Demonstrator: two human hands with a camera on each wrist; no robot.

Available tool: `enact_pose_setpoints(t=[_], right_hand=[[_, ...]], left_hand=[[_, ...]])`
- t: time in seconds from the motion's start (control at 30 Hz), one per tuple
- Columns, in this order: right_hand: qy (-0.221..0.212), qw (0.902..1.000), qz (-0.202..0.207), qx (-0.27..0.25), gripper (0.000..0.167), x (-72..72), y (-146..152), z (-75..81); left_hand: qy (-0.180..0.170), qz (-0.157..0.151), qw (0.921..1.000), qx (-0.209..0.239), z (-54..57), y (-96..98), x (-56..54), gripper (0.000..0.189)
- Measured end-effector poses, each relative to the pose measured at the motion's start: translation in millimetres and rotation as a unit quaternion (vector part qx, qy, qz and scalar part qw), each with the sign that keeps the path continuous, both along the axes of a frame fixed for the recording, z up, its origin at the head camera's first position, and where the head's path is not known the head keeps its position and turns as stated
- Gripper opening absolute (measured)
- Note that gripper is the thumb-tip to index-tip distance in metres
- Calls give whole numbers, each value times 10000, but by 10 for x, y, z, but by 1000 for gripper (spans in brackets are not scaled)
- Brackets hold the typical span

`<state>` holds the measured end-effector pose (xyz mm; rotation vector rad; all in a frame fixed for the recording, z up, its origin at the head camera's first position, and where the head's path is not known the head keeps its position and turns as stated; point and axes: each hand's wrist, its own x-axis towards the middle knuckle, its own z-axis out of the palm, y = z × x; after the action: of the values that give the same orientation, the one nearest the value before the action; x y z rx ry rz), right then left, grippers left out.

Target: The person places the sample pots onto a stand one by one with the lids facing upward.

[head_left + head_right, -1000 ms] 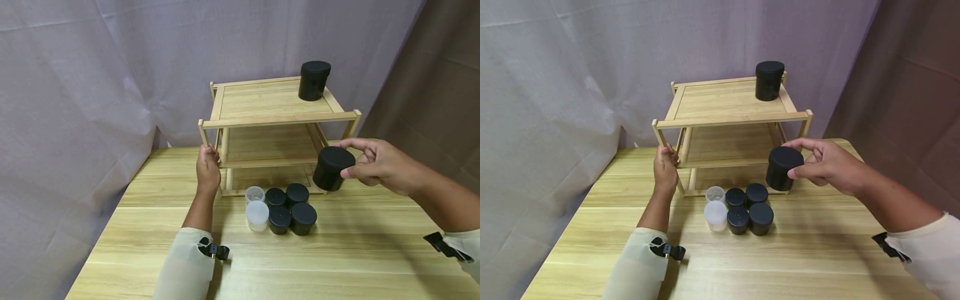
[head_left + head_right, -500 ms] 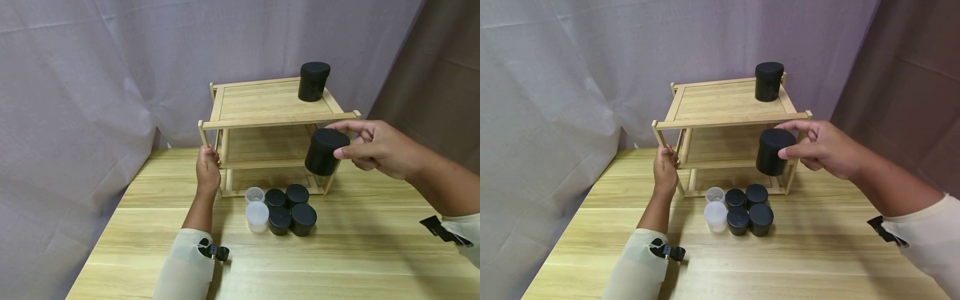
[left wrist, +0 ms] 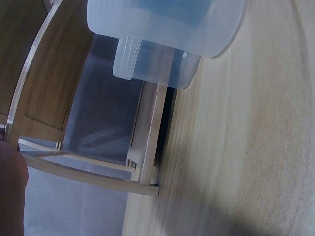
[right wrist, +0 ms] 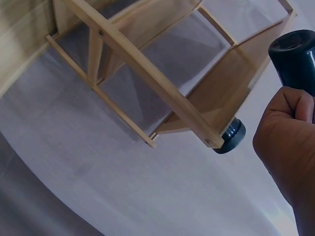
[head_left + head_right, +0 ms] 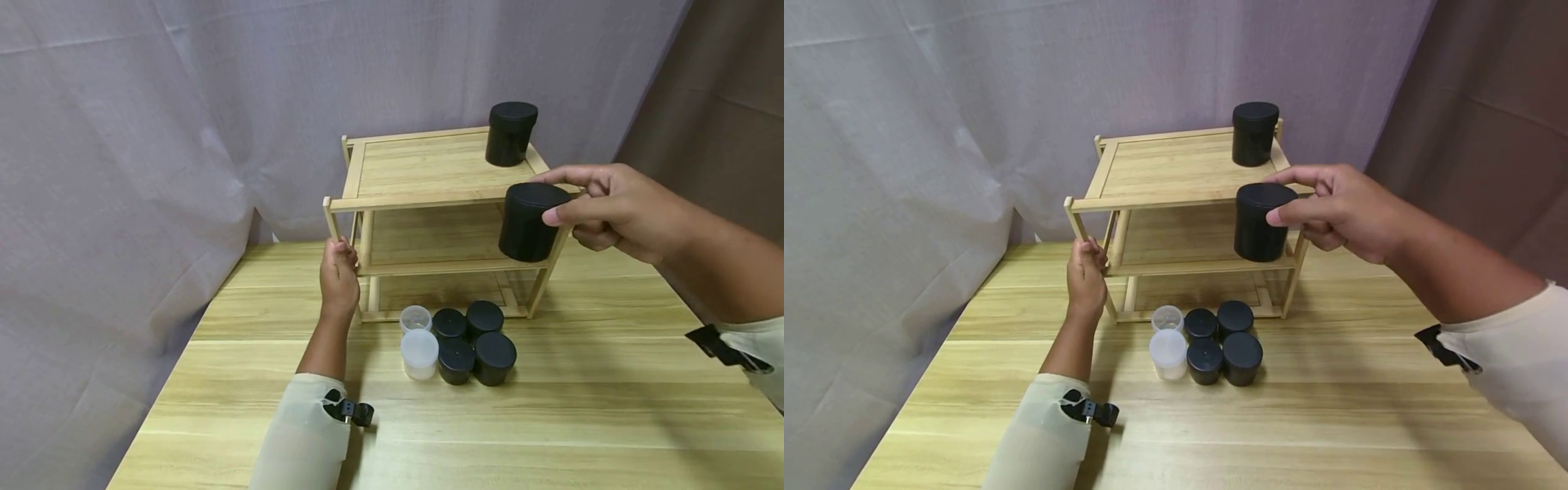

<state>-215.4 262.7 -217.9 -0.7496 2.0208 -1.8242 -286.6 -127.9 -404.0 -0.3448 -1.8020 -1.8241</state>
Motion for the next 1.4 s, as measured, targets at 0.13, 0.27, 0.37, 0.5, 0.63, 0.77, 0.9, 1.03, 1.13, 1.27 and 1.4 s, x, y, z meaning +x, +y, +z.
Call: enact_pose_setpoints(t=[0.13,0.27,0.37,0.5,0.63,0.77,0.9,1.03,1.13,1.27,1.4], right_hand=[[88,9998,32,-184,55,-36,-8,69],[243,9991,-9,-338,55,-37,-28,114],[231,9987,-88,-444,54,-28,-46,157],[145,9980,-233,-574,50,-30,-94,230],[83,9958,-357,-834,44,-59,-171,304],[172,9939,-491,-973,40,-127,-201,364],[94,9896,-989,-1040,37,-183,-227,418],[-222,9771,-1737,-1205,33,-215,-274,461],[-476,9683,-2088,-1283,38,-259,-299,482],[-629,9619,-2351,-1247,42,-317,-318,497],[-763,9581,-2565,-1025,37,-357,-335,483]], left_hand=[[3,-32,10000,42,-13,4,-7,68],[-14,-27,10000,26,-17,16,2,58],[-33,-30,10000,40,-8,27,10,52],[-17,41,10000,-32,10,27,19,53],[-24,72,10000,-45,12,23,15,63],[-57,42,10000,-7,7,34,22,71],[-60,72,10000,-31,8,39,40,74],[-57,90,9999,-44,3,42,47,73],[-15,97,9999,-54,3,46,42,70],[24,91,9999,-52,5,53,42,62],[-1,107,9999,-47,0,58,47,54]])
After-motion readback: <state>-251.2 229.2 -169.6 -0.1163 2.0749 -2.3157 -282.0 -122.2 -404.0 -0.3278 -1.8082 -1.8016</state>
